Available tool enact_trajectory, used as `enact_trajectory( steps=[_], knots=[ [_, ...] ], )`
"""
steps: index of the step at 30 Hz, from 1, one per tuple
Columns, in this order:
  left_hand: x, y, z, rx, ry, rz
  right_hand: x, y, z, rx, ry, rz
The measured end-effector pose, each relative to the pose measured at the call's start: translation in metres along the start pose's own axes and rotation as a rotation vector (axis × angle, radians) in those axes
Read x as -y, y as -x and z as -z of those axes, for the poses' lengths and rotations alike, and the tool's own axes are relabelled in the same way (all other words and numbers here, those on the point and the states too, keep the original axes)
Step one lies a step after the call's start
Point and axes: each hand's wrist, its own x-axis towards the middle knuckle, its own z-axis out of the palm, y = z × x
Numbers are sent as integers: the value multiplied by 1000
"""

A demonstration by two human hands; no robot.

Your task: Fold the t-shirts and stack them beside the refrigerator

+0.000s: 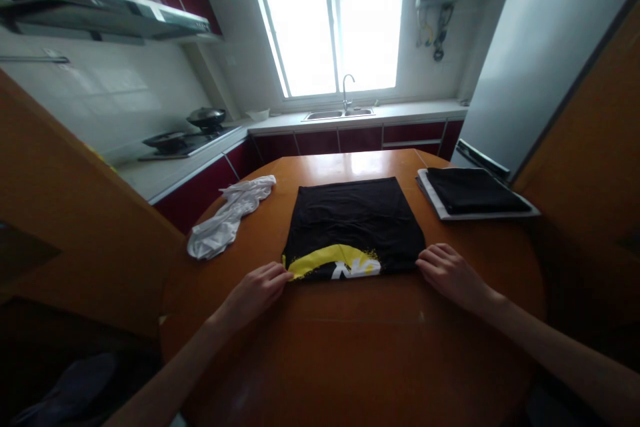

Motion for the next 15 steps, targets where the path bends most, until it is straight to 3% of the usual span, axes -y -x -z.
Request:
enact_trajectory(
  steps=[6, 15],
  knots=[
    [-9, 0, 15, -61, 56, -5, 0, 3, 13, -75, -111, -22],
    [-46, 35, 76, 93, 341, 121, 21, 26, 77, -113, -432, -142]
  ],
)
